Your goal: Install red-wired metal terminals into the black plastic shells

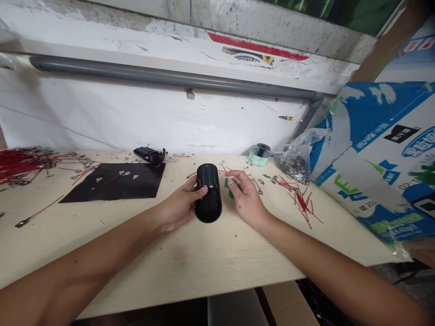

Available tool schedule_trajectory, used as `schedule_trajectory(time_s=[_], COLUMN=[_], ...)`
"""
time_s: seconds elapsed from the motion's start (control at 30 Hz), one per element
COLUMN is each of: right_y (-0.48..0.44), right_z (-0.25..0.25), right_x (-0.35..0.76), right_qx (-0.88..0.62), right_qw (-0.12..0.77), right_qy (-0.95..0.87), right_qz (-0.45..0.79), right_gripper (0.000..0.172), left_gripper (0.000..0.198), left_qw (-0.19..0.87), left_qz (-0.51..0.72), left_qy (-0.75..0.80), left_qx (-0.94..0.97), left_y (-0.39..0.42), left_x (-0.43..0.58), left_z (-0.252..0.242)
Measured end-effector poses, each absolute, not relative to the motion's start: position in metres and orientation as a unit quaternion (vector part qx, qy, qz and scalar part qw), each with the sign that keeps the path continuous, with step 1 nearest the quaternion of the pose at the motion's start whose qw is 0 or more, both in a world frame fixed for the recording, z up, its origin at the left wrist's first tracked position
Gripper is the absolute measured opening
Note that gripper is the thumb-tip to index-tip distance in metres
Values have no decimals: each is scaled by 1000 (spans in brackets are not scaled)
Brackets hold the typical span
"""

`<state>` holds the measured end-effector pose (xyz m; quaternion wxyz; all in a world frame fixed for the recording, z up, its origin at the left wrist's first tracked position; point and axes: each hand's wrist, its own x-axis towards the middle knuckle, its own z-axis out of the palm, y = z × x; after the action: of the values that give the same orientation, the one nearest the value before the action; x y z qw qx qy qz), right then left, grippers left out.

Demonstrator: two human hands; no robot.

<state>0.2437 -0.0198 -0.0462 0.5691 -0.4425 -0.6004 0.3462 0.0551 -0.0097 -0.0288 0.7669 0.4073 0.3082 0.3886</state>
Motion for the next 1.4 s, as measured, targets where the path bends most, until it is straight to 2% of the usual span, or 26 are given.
schedule_trajectory(time_s=[0.23, 0.5, 0.77, 1.07, 1.27, 1.4], right_y=[-22, -23, -25, -19, -12, -10], right_z=[-45, -48, -46, -45, -54, -50], right_x=[246, 248, 247, 253, 255, 260], right_qx=[-436, -401, -402, -462, -460, -492], right_qw=[534, 458, 436, 500, 514, 500], right_qy=[-641, -730, -730, -635, -582, -631], right_qz=[338, 311, 340, 366, 431, 331], right_gripper=[24, 38, 30, 19, 14, 14], left_gripper=[20, 18, 21, 41, 35, 34], left_qw=[781, 765, 755, 762, 768, 759], left_qz=[431, 431, 444, 431, 417, 415], left_qy=[298, 280, 288, 295, 297, 310], left_qx=[341, 387, 388, 383, 385, 395], left_y=[-4, -8, -7, -7, -7, -6], left_x=[54, 55, 55, 53, 53, 53], left_z=[-28, -28, -33, -24, -26, -27])
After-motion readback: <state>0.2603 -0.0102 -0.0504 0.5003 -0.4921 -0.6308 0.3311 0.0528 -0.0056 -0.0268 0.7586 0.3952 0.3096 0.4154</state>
